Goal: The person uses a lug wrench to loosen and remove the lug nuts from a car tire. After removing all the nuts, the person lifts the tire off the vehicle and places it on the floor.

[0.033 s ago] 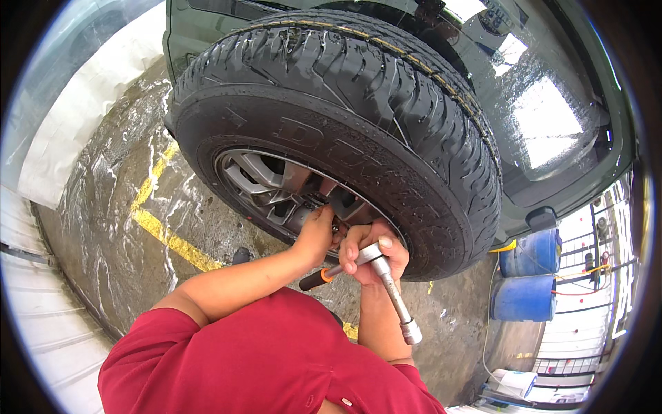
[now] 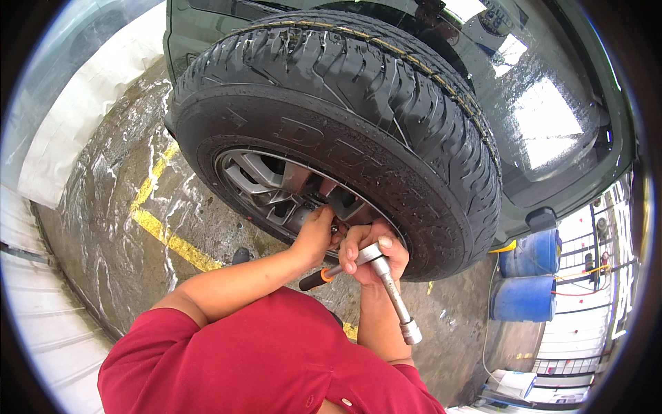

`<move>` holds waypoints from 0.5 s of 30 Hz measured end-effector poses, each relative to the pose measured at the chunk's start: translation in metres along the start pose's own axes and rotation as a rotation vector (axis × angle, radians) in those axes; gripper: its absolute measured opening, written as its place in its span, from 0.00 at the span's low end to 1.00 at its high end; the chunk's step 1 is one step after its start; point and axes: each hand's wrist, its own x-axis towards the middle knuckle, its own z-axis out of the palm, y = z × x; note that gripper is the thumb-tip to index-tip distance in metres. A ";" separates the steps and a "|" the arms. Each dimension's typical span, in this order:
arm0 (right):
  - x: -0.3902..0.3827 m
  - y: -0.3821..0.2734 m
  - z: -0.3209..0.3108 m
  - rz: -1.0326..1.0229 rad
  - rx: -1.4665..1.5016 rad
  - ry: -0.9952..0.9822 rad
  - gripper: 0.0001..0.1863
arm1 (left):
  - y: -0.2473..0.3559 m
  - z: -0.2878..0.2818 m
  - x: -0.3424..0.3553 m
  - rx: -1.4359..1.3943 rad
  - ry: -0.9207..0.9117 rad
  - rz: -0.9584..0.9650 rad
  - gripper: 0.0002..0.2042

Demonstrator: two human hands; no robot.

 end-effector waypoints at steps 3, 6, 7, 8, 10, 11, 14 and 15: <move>0.002 0.001 0.002 -0.006 -0.006 0.018 0.24 | 0.006 -0.017 0.000 -0.221 -0.160 -0.079 0.13; 0.001 0.001 -0.002 0.010 0.007 0.004 0.24 | 0.018 -0.034 -0.003 -0.336 -0.246 -0.156 0.16; 0.001 0.001 -0.003 0.016 0.013 -0.002 0.24 | 0.025 -0.038 -0.006 -0.359 -0.254 -0.189 0.17; 0.001 0.000 -0.002 0.026 0.018 -0.008 0.24 | 0.032 -0.041 -0.011 -0.409 -0.154 -0.327 0.13; 0.000 -0.001 -0.005 0.018 0.020 -0.054 0.18 | 0.031 -0.069 -0.020 -0.310 -0.285 -0.290 0.11; 0.001 0.000 -0.007 0.012 0.025 -0.075 0.17 | 0.032 -0.082 -0.023 -0.257 -0.347 -0.274 0.09; 0.002 -0.001 -0.008 -0.009 0.004 -0.115 0.16 | 0.096 -0.072 -0.053 -0.235 -0.245 -0.122 0.09; 0.002 -0.001 -0.007 -0.009 -0.006 -0.120 0.16 | 0.112 -0.068 -0.058 -0.230 -0.195 -0.051 0.12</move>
